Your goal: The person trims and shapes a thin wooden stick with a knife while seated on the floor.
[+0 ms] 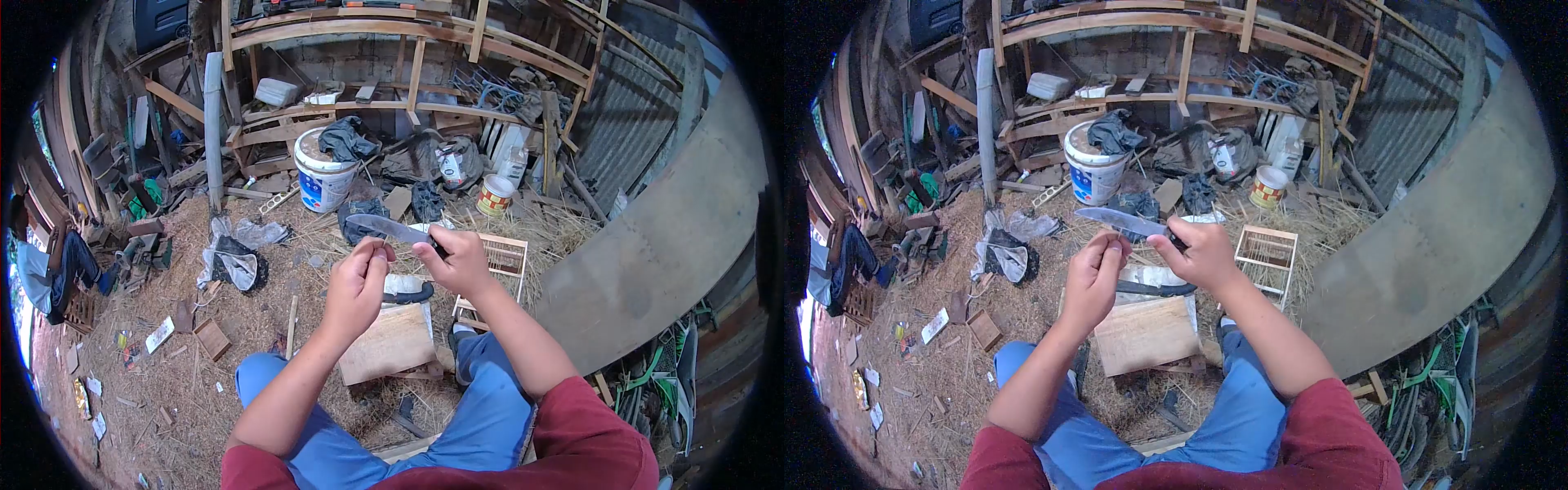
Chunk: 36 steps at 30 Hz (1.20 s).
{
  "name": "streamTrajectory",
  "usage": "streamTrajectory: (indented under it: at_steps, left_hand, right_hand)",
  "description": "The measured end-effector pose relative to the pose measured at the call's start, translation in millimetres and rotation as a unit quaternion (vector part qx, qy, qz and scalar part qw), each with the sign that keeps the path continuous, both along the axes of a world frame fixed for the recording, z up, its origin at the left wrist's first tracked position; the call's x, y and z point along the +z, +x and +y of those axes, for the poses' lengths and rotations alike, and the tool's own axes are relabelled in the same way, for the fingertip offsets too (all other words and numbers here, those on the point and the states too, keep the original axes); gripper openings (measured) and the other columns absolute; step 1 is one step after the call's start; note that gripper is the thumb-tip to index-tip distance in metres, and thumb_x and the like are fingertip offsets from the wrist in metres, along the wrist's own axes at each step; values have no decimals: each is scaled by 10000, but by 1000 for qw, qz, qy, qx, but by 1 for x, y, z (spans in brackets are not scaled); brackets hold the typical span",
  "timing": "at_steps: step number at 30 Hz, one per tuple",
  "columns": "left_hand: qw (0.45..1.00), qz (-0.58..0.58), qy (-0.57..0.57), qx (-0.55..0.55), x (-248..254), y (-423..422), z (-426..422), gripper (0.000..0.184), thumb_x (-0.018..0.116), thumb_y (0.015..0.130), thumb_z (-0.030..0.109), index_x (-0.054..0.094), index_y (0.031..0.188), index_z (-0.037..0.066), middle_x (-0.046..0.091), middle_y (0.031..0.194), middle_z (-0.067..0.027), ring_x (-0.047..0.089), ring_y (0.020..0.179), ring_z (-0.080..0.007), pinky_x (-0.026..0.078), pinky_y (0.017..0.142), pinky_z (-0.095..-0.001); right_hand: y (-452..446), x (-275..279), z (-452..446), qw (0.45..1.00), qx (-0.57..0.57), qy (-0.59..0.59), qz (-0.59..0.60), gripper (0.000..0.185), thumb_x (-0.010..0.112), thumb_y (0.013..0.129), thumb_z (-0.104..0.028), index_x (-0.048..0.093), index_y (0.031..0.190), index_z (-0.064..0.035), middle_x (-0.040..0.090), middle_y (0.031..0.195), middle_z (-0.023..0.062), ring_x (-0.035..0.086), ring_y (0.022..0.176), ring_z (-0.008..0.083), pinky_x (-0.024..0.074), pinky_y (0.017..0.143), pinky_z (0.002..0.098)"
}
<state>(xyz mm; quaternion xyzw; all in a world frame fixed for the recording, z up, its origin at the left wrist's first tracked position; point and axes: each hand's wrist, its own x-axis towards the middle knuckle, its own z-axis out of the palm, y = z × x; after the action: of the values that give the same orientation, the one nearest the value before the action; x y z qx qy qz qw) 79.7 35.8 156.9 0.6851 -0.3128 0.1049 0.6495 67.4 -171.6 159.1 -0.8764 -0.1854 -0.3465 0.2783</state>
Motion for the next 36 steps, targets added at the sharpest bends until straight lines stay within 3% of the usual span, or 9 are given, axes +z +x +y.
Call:
streamTrajectory:
  at_steps: [8, 13, 18, 20, 22, 24, 26, 32, 36]
  left_hand:
    - [999, 32, 18, -2, -6, -1, 2, 157, 510, 999, 66, 628, 957, -29, 571, 719, -53, 524, 660, -117, 435, 617, -309]
    - [997, 44, 60, 21, -5, -2, 4, 187, 532, 996, 68, 649, 909, -49, 625, 752, -64, 567, 702, -123, 453, 642, -310]
    - [993, 99, 59, 33, -11, 5, 1, 227, 549, 1027, 126, 700, 955, -27, 667, 807, -23, 574, 715, -82, 443, 634, -267]
    - [994, 103, 22, 22, -14, 7, -2, 234, 526, 1052, 151, 674, 948, 1, 612, 778, 24, 514, 686, -46, 401, 605, -238]
    - [994, 101, -34, -16, -5, 5, -2, 216, 508, 1065, 159, 625, 947, 21, 524, 741, 54, 437, 655, -31, 353, 580, -226]
    - [993, 110, -38, -32, -3, -2, -3, 206, 492, 1073, 161, 586, 939, 36, 455, 725, 66, 381, 644, -25, 316, 568, -218]
    - [989, 135, -42, -34, -6, -2, -5, 211, 495, 1073, 164, 601, 949, 31, 473, 725, 59, 400, 652, -28, 327, 576, -217]
    - [989, 150, -2, -13, -23, 10, 1, 215, 503, 1071, 173, 619, 978, 18, 513, 738, 45, 434, 664, -35, 358, 593, -229]
    - [989, 146, -10, 7, -18, 6, 0, 217, 512, 1056, 159, 629, 952, 9, 494, 667, 29, 434, 606, -49, 356, 542, -261]
  right_hand:
    - [-4, 2, 4, 998, 33, -58, 5, 413, 704, 923, -397, 580, 740, -48, 537, 582, 142, 581, 506, 329, 418, 472, 406]
    - [-4, 5, 6, 995, 13, -97, 2, 498, 694, 916, -462, 528, 649, -75, 563, 561, 131, 602, 509, 344, 444, 467, 429]
    - [0, 5, 3, 995, -6, -102, -14, 498, 688, 918, -470, 541, 648, -79, 560, 547, 130, 597, 500, 351, 439, 464, 432]
    - [7, 3, -3, 993, -16, -114, -21, 500, 680, 924, -475, 553, 652, -75, 561, 543, 134, 593, 498, 359, 434, 462, 434]
    - [16, 4, -17, 992, -105, 28, 70, 506, 658, 939, -492, 592, 680, -63, 568, 540, 143, 585, 489, 368, 423, 460, 437]
    - [18, 5, -29, 987, -151, 16, 55, 508, 641, 952, -498, 618, 709, -53, 572, 544, 157, 590, 492, 363, 421, 467, 434]
    - [19, 0, -31, 992, -103, 53, 44, 485, 639, 957, -486, 629, 721, -62, 571, 552, 166, 595, 506, 365, 429, 476, 431]
    - [5, -7, 5, 994, -29, -67, 78, 486, 643, 944, -480, 589, 717, -54, 602, 612, 177, 613, 548, 390, 452, 494, 453]
    - [9, -5, 4, 994, 1, -107, 13, 437, 671, 946, -391, 577, 681, -56, 544, 550, 147, 579, 504, 358, 433, 484, 438]
